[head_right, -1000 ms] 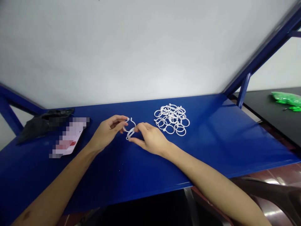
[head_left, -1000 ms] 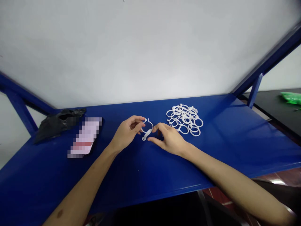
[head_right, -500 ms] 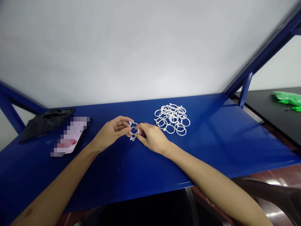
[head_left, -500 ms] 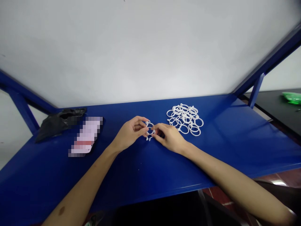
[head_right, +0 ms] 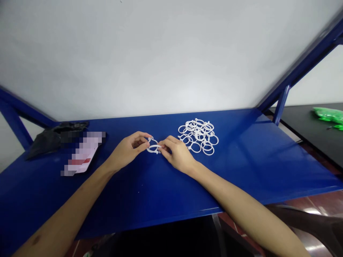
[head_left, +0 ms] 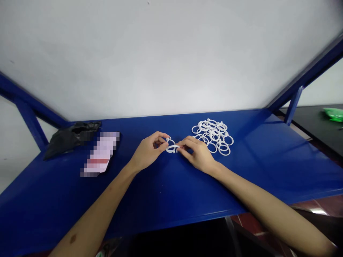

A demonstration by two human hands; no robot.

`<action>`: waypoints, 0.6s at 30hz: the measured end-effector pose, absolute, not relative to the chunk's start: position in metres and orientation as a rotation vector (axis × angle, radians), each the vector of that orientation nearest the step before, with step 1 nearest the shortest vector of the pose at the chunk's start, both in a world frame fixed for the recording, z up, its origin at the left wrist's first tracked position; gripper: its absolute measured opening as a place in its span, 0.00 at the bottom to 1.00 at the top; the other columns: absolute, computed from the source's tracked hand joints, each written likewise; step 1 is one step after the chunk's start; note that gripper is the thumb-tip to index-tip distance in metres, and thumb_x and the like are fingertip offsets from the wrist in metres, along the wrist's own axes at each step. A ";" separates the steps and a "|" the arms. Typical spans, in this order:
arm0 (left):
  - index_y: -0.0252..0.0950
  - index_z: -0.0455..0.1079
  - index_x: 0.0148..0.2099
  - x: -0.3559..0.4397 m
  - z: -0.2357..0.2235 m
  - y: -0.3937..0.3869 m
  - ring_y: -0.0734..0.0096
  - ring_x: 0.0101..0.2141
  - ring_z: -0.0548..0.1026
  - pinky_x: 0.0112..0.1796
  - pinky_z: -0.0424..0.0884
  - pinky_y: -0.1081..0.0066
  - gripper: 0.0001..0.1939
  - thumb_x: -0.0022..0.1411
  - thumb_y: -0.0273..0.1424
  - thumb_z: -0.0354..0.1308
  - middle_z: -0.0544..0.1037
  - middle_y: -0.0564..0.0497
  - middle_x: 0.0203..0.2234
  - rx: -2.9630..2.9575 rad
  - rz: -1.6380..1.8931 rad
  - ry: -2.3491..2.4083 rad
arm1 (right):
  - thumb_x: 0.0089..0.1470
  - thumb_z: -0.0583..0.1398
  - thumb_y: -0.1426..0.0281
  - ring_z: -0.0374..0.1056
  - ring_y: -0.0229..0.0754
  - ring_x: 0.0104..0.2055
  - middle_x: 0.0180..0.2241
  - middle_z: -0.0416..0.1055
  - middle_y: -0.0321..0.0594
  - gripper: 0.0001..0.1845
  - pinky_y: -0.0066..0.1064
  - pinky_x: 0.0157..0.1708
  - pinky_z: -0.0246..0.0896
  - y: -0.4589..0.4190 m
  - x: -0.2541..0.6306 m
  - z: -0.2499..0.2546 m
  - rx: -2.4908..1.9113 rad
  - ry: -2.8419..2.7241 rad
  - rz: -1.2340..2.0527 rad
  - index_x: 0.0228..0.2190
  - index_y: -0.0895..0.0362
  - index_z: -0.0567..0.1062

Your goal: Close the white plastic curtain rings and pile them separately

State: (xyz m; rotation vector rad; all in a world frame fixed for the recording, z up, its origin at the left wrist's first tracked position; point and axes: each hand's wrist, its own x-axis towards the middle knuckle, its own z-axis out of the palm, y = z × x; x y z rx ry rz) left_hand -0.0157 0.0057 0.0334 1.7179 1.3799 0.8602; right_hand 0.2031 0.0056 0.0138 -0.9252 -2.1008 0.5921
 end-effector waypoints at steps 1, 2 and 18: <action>0.41 0.72 0.50 -0.016 0.033 0.006 0.69 0.33 0.77 0.39 0.71 0.66 0.15 0.61 0.38 0.59 0.80 0.53 0.32 1.725 0.853 1.389 | 0.64 0.59 0.69 0.71 0.38 0.34 0.36 0.73 0.40 0.06 0.32 0.35 0.70 0.006 0.204 0.014 -0.922 -2.099 0.593 0.39 0.56 0.76; 0.41 0.72 0.50 -0.017 0.032 0.007 0.69 0.33 0.77 0.38 0.71 0.66 0.15 0.62 0.38 0.58 0.80 0.53 0.32 1.731 0.846 1.399 | 0.63 0.60 0.68 0.71 0.38 0.34 0.36 0.73 0.40 0.05 0.32 0.35 0.69 0.006 0.204 0.014 -0.916 -2.098 0.592 0.38 0.55 0.76; 0.41 0.79 0.45 -0.020 0.028 0.012 0.54 0.47 0.72 0.50 0.67 0.55 0.16 0.68 0.38 0.50 0.81 0.46 0.44 2.104 0.897 1.840 | 0.68 0.55 0.66 0.69 0.38 0.34 0.39 0.72 0.42 0.11 0.30 0.33 0.65 0.006 0.216 0.017 -0.903 -2.233 0.217 0.41 0.53 0.77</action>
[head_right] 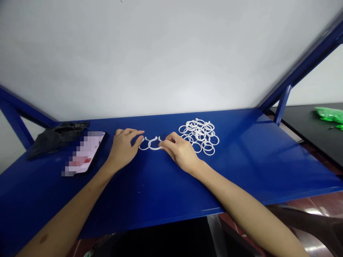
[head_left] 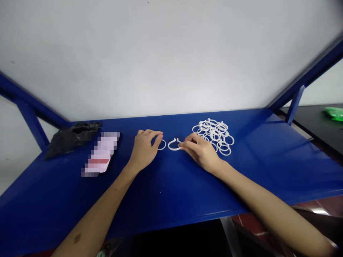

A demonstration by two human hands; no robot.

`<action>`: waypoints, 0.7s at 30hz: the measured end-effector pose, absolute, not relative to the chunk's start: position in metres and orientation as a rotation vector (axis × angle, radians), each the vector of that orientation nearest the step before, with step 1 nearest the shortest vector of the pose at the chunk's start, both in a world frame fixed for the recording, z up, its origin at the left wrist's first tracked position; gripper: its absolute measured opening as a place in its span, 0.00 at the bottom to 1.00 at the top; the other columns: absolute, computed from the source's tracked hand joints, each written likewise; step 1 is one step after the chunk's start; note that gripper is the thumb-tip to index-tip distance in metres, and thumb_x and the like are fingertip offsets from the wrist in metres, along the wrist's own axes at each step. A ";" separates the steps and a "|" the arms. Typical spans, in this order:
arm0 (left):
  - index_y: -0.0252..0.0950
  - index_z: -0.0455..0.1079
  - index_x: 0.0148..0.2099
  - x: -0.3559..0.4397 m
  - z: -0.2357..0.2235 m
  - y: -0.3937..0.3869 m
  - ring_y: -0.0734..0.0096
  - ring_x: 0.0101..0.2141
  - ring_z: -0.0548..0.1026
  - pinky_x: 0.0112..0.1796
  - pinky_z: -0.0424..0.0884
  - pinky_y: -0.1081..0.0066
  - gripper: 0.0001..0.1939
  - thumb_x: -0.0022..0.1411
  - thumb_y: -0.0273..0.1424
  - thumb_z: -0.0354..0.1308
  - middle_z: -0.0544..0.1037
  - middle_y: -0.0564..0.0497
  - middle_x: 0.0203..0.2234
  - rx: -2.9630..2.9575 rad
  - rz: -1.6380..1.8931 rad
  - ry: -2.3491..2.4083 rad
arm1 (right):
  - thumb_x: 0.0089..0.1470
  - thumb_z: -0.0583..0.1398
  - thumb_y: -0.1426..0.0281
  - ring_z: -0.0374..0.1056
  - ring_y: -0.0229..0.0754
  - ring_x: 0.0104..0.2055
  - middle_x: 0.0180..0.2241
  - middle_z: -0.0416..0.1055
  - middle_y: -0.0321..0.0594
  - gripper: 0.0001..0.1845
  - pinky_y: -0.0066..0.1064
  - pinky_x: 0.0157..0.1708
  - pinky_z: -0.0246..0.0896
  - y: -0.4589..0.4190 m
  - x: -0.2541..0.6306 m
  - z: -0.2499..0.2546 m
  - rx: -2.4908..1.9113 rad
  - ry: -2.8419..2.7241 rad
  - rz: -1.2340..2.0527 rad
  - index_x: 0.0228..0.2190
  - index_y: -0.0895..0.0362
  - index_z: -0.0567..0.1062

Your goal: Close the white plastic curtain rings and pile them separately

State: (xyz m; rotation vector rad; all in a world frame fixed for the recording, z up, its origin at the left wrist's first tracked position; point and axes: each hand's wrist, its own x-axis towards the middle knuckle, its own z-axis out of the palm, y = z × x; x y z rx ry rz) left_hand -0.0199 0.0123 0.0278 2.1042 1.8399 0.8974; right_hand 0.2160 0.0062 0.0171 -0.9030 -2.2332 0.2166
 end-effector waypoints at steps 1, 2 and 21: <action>0.41 0.79 0.42 -0.018 0.030 0.011 0.57 0.44 0.74 0.48 0.68 0.58 0.18 0.69 0.41 0.49 0.81 0.47 0.42 2.037 0.892 1.742 | 0.68 0.54 0.67 0.68 0.37 0.31 0.38 0.72 0.42 0.11 0.29 0.30 0.63 0.005 0.217 0.018 -0.915 -2.281 0.163 0.42 0.53 0.77; 0.41 0.79 0.40 -0.017 0.031 0.010 0.60 0.41 0.75 0.45 0.69 0.62 0.21 0.70 0.44 0.47 0.82 0.49 0.40 1.958 0.866 1.638 | 0.68 0.53 0.68 0.67 0.36 0.30 0.38 0.72 0.41 0.12 0.28 0.28 0.61 0.005 0.218 0.020 -0.916 -2.328 0.106 0.42 0.53 0.77; 0.38 0.76 0.48 -0.009 0.038 0.001 0.71 0.31 0.76 0.33 0.69 0.71 0.17 0.59 0.41 0.63 0.83 0.50 0.32 1.502 0.904 1.216 | 0.66 0.56 0.68 0.74 0.41 0.41 0.45 0.75 0.45 0.15 0.35 0.41 0.73 -0.002 0.207 0.021 -0.866 -2.135 0.349 0.53 0.56 0.67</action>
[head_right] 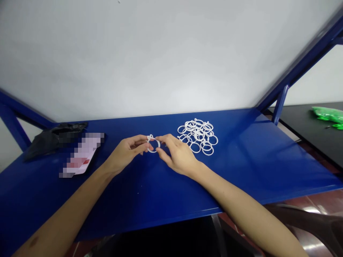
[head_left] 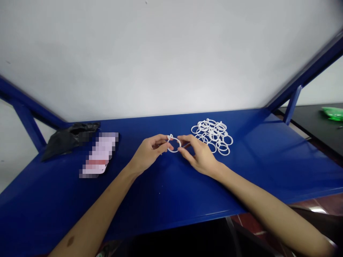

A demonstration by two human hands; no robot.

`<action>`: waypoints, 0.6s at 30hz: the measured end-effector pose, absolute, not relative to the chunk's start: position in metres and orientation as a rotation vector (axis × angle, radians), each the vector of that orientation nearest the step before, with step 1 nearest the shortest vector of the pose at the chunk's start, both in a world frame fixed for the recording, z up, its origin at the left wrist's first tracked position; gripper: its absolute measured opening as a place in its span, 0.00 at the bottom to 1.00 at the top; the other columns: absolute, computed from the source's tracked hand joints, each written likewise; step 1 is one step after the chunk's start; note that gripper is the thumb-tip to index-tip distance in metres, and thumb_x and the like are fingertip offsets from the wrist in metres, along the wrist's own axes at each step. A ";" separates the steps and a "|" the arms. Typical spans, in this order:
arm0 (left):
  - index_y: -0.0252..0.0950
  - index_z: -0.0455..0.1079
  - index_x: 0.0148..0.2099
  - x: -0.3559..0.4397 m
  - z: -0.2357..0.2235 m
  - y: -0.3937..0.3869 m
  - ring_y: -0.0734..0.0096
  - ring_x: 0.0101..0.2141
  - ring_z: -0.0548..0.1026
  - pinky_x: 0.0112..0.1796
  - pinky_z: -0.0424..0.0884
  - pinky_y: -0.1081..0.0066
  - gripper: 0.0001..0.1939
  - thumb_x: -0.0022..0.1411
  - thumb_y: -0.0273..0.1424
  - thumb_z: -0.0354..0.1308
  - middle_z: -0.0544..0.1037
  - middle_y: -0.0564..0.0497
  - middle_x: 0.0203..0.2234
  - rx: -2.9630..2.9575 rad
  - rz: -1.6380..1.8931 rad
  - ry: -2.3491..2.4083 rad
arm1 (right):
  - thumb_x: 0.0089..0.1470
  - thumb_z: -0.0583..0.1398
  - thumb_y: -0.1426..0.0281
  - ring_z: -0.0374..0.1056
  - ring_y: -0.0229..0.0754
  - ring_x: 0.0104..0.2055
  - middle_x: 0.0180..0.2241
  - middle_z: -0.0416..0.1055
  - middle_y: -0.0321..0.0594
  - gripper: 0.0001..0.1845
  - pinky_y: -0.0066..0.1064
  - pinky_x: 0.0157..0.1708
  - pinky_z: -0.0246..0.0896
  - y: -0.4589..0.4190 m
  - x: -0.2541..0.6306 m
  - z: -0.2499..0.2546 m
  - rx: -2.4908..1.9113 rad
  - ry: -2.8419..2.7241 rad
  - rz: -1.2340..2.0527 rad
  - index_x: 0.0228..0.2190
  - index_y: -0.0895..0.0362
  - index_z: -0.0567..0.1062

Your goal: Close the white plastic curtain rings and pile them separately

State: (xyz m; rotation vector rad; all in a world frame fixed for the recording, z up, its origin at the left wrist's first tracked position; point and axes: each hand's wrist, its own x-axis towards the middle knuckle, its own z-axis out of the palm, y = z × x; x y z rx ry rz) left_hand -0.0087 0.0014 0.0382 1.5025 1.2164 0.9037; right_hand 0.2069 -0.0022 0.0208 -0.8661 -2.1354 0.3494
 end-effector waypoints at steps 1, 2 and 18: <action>0.39 0.75 0.48 -0.009 0.038 0.001 0.71 0.31 0.76 0.33 0.69 0.71 0.17 0.59 0.41 0.62 0.83 0.51 0.32 1.512 0.927 1.219 | 0.66 0.56 0.67 0.75 0.40 0.39 0.42 0.76 0.42 0.16 0.34 0.39 0.73 -0.002 0.206 0.019 -0.895 -2.091 0.406 0.53 0.56 0.67; 0.39 0.75 0.48 -0.008 0.038 0.000 0.71 0.31 0.76 0.33 0.69 0.71 0.16 0.59 0.40 0.62 0.83 0.51 0.32 1.527 0.948 1.225 | 0.66 0.57 0.66 0.75 0.39 0.36 0.39 0.76 0.41 0.15 0.33 0.37 0.73 -0.002 0.204 0.017 -0.915 -2.057 0.457 0.53 0.56 0.67; 0.40 0.73 0.34 0.005 0.036 -0.011 0.74 0.28 0.77 0.31 0.68 0.74 0.08 0.66 0.31 0.54 0.82 0.56 0.27 1.889 1.056 1.351 | 0.66 0.57 0.69 0.77 0.38 0.37 0.40 0.79 0.41 0.05 0.28 0.36 0.70 -0.006 0.199 0.014 -0.850 -1.975 0.601 0.39 0.55 0.73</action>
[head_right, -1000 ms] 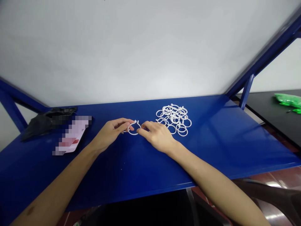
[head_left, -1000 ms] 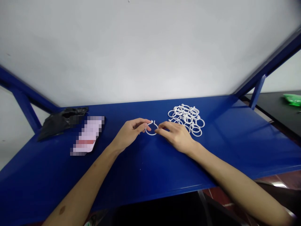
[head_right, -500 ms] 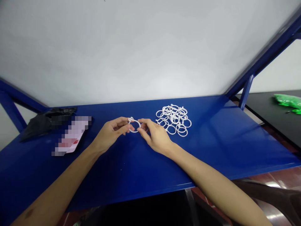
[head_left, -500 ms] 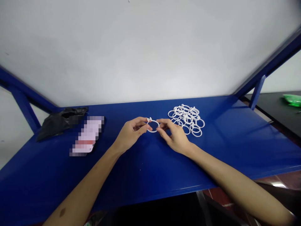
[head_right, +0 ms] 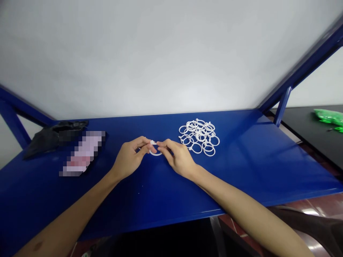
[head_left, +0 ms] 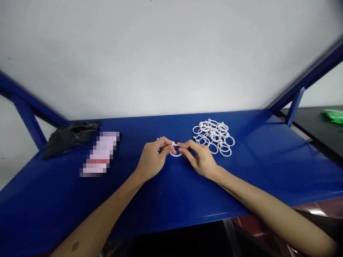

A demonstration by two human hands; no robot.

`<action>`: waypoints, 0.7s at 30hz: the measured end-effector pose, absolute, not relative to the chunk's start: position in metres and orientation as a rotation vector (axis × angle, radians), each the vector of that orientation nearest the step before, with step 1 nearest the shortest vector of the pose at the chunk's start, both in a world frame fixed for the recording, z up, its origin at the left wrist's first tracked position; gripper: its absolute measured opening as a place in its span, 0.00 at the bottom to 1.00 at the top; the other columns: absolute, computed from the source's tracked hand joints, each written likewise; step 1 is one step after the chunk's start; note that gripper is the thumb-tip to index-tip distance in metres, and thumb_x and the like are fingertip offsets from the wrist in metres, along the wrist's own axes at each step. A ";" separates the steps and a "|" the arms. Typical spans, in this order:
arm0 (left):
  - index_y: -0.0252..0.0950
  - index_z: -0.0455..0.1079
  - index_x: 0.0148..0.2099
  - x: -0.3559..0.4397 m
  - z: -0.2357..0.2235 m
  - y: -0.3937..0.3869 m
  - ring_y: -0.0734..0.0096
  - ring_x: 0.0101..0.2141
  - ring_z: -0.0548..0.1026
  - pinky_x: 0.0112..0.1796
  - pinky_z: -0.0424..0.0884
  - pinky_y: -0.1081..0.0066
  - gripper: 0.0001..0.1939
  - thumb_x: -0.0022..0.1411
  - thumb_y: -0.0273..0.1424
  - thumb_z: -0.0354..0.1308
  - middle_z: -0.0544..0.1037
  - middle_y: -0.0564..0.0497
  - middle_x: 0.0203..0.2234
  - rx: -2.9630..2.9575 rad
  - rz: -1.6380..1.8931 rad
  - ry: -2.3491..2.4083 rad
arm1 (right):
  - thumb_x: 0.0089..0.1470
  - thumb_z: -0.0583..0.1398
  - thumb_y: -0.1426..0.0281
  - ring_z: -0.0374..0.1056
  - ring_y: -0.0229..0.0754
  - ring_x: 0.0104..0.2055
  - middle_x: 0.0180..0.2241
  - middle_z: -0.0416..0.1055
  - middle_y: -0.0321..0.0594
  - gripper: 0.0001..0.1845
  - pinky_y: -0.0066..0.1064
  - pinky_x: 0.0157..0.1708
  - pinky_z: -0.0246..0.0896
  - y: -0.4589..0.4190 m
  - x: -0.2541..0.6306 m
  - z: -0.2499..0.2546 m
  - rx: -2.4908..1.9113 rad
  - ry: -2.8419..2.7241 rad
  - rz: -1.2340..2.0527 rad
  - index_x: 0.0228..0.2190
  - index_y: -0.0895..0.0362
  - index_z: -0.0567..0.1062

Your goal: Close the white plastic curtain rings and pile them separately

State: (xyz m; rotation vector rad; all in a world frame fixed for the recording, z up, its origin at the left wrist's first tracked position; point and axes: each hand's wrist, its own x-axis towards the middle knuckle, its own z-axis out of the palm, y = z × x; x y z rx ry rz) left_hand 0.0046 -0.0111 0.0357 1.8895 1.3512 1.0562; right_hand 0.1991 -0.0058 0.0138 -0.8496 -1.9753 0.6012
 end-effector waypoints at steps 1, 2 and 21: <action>0.40 0.72 0.33 0.004 0.036 -0.012 0.74 0.29 0.78 0.32 0.68 0.74 0.09 0.66 0.30 0.54 0.82 0.56 0.28 1.914 1.061 1.348 | 0.67 0.56 0.69 0.77 0.38 0.38 0.41 0.79 0.42 0.05 0.29 0.37 0.71 -0.007 0.200 0.014 -0.830 -1.992 0.584 0.39 0.55 0.73; 0.40 0.72 0.33 0.004 0.036 -0.012 0.73 0.29 0.78 0.32 0.69 0.74 0.09 0.66 0.28 0.54 0.82 0.57 0.28 1.937 1.066 1.342 | 0.67 0.56 0.70 0.77 0.38 0.39 0.41 0.79 0.42 0.05 0.29 0.38 0.71 -0.007 0.200 0.014 -0.809 -2.014 0.557 0.40 0.55 0.73; 0.37 0.74 0.53 -0.025 0.013 0.015 0.51 0.49 0.72 0.50 0.68 0.51 0.17 0.68 0.37 0.52 0.79 0.42 0.48 2.412 0.615 1.937 | 0.63 0.56 0.67 0.69 0.46 0.37 0.36 0.74 0.44 0.12 0.38 0.37 0.66 0.043 0.263 0.041 -1.376 -1.844 -0.227 0.35 0.54 0.79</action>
